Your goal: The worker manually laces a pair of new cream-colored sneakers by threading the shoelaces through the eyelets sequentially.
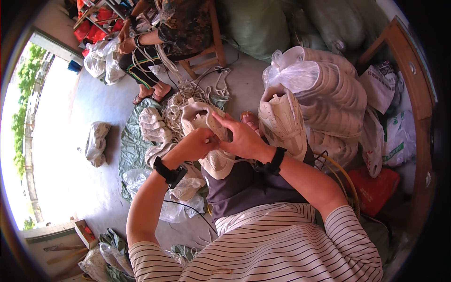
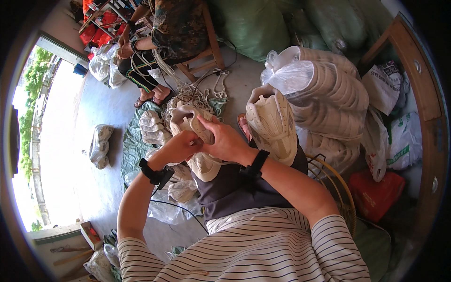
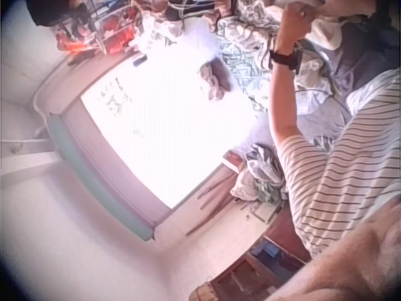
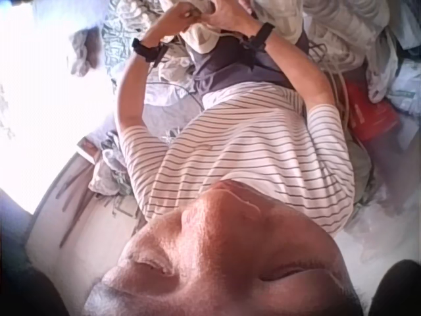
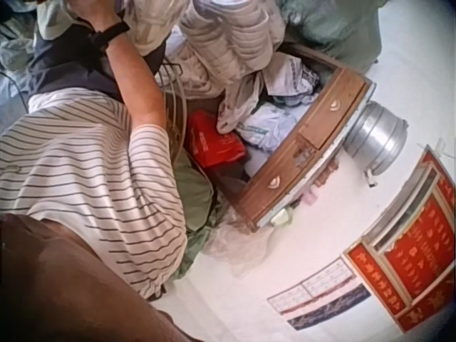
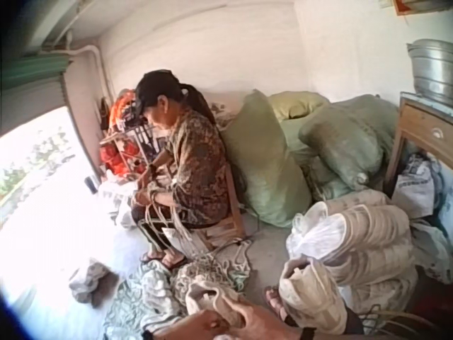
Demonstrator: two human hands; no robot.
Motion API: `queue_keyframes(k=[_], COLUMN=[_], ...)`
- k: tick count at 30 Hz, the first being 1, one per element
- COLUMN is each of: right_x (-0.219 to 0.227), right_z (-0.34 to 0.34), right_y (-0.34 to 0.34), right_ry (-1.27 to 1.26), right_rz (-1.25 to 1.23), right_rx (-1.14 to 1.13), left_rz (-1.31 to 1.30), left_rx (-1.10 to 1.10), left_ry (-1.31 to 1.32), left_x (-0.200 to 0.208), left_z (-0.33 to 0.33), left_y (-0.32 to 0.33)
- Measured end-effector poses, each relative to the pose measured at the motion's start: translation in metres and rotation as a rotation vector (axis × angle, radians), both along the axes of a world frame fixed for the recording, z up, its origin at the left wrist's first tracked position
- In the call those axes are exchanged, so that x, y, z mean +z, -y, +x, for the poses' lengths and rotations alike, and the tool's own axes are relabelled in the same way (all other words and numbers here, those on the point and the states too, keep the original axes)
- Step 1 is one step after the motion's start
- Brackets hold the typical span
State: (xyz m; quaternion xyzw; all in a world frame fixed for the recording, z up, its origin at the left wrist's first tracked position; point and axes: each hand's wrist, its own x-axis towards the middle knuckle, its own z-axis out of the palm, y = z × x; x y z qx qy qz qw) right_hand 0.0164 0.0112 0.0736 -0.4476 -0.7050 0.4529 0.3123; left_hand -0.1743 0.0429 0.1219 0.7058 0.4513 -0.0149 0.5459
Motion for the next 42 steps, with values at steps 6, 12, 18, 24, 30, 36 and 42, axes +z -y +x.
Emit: queue_keyframes(k=[6, 12, 18, 24, 30, 36, 42], right_x=[-0.004, -0.013, -0.023, -0.010, -0.017, -0.019, -0.020], right_z=[-0.004, -0.004, -0.003, -0.004, -0.007, -0.011, -0.008], right_y=[0.001, 0.000, -0.002, 0.026, 0.035, 0.034, 0.031], right_ry=[0.016, 0.019, 0.013, 0.108, 0.170, 0.160, 0.182], right_rz=[-0.003, 0.153, 0.011, 0.317, 0.040, 0.239, 0.242], right_rx=[0.004, -0.032, 0.032, -0.286, -0.083, -0.113, -0.107], left_rz=[0.013, 0.187, 0.422, 0.439, 0.362, 0.273, 0.437], left_rx=[0.099, 0.313, 0.574, 0.406, 0.406, 0.563, 0.353], left_ry=[0.001, 0.004, 0.012, 0.142, 0.089, 0.211, 0.057], left_x=[-0.003, -0.013, -0.023, -0.016, -0.034, -0.039, -0.031], left_z=[-0.002, -0.001, -0.012, -0.016, -0.020, -0.019, -0.013], left_y=[0.006, 0.029, 0.039, 0.038, 0.034, 0.033, 0.030])
